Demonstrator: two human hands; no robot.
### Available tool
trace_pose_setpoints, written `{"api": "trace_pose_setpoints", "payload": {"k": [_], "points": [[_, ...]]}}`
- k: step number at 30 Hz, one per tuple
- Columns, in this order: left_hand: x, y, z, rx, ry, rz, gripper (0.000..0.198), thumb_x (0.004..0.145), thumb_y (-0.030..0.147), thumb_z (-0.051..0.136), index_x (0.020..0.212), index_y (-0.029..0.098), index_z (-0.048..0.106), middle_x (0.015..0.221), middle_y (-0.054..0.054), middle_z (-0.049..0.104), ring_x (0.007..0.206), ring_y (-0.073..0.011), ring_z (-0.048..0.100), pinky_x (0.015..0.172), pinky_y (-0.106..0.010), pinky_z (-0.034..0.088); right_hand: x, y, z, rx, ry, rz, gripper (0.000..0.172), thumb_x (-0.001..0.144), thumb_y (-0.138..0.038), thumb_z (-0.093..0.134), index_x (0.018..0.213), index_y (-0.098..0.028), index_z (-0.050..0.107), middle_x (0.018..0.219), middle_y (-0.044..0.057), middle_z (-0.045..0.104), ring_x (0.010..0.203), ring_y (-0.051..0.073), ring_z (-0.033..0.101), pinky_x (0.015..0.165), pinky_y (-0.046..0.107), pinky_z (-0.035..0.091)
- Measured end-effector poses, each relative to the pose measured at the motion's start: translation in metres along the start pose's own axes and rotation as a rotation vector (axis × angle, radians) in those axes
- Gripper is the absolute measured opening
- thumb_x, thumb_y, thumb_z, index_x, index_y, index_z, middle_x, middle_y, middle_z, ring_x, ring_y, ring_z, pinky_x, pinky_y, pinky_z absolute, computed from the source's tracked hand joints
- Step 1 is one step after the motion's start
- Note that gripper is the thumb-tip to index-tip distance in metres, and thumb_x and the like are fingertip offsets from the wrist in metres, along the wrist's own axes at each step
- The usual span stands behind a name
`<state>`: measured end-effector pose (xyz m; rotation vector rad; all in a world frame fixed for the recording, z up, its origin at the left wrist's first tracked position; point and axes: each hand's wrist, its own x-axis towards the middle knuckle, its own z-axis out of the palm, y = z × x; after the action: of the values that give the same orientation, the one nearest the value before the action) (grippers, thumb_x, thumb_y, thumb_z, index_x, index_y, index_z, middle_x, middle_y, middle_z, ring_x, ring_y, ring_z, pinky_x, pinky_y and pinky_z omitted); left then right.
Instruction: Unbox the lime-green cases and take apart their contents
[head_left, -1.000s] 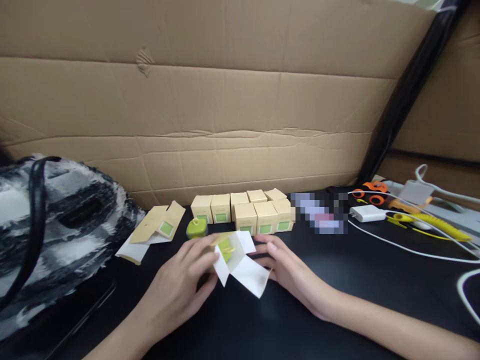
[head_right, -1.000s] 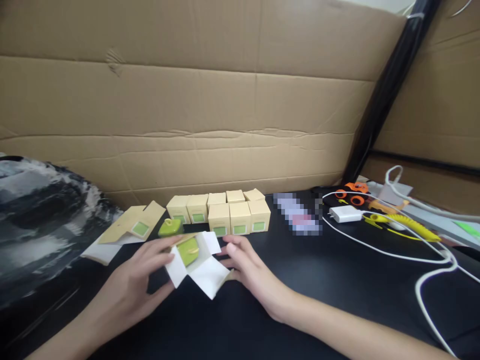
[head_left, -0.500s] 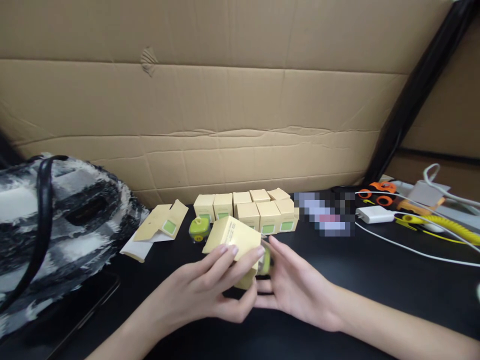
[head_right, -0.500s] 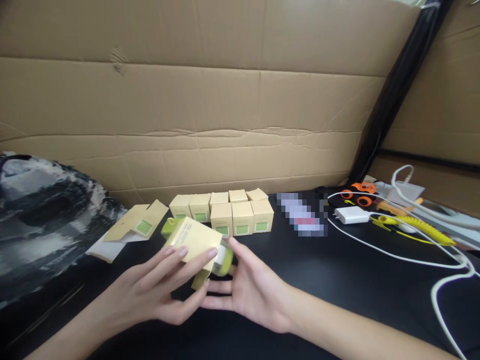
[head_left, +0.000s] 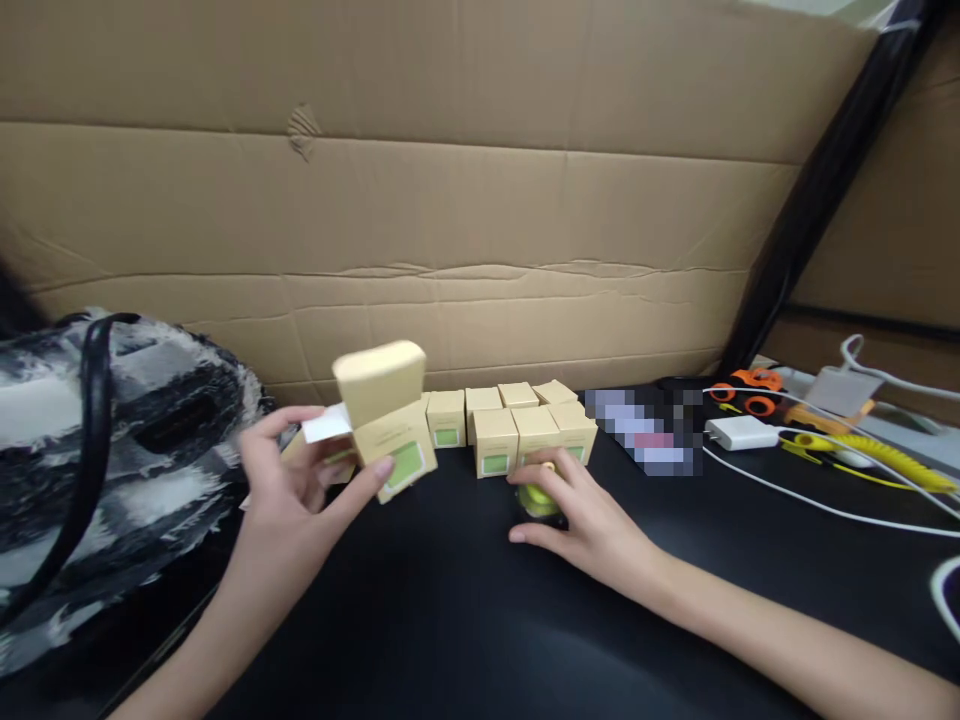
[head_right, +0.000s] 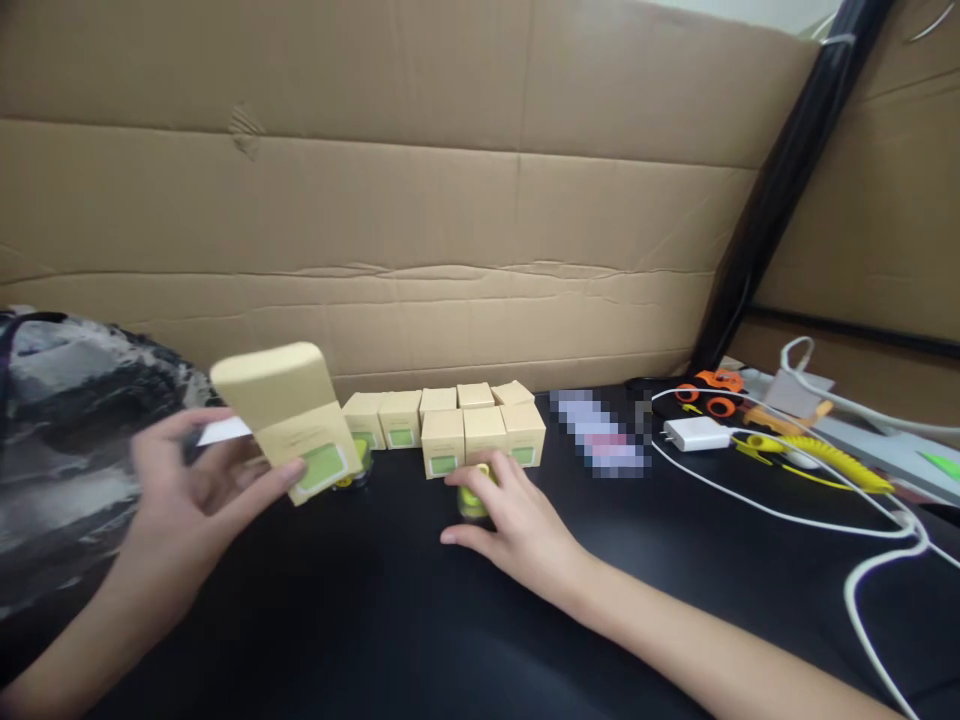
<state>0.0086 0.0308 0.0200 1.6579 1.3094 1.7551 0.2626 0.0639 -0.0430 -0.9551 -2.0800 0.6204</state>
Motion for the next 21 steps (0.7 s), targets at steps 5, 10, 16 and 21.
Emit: {"api": "trace_pose_setpoints", "payload": {"k": [5, 10, 16, 21], "points": [[-0.013, -0.001, 0.02, -0.415, -0.088, -0.617, 0.045, 0.074, 0.024, 0.072, 0.105, 0.023, 0.039, 0.098, -0.005, 0.069, 0.098, -0.0239, 0.067, 0.075, -0.032, 0.058, 0.001, -0.001, 0.002, -0.243, 0.022, -0.129, 0.046, 0.078, -0.032, 0.07, 0.12, -0.022, 0.053, 0.123, 0.014, 0.046, 0.115, 0.034, 0.047, 0.092, 0.055, 0.043], [-0.034, -0.011, 0.036, -0.508, -0.16, -0.763, 0.049, 0.072, 0.023, 0.075, 0.105, 0.019, 0.039, 0.097, -0.009, 0.07, 0.091, -0.0238, 0.069, 0.073, -0.032, 0.058, -0.012, -0.019, 0.002, -0.586, 0.186, -0.586, 0.049, 0.085, -0.021, 0.06, 0.13, -0.019, 0.043, 0.123, 0.014, 0.053, 0.119, 0.026, 0.047, 0.098, 0.044, 0.043], [-0.056, -0.004, 0.047, -0.544, -0.248, -0.865, 0.056, 0.07, 0.029, 0.077, 0.103, 0.02, 0.033, 0.087, -0.01, 0.071, 0.085, -0.0264, 0.071, 0.071, -0.034, 0.058, -0.014, -0.029, 0.009, -0.658, 0.161, -0.798, 0.018, 0.092, -0.012, 0.047, 0.103, -0.012, 0.061, 0.101, 0.012, 0.07, 0.101, 0.022, 0.061, 0.086, 0.034, 0.054], [-0.055, -0.003, 0.046, -0.543, -0.245, -0.996, 0.04, 0.079, 0.024, 0.067, 0.103, 0.019, 0.035, 0.086, -0.008, 0.071, 0.081, -0.0257, 0.071, 0.072, -0.035, 0.057, -0.012, -0.027, 0.01, -0.566, 0.152, -0.763, 0.025, 0.092, -0.009, 0.039, 0.079, -0.013, 0.06, 0.108, 0.016, 0.069, 0.11, 0.024, 0.06, 0.088, 0.034, 0.055]]}}
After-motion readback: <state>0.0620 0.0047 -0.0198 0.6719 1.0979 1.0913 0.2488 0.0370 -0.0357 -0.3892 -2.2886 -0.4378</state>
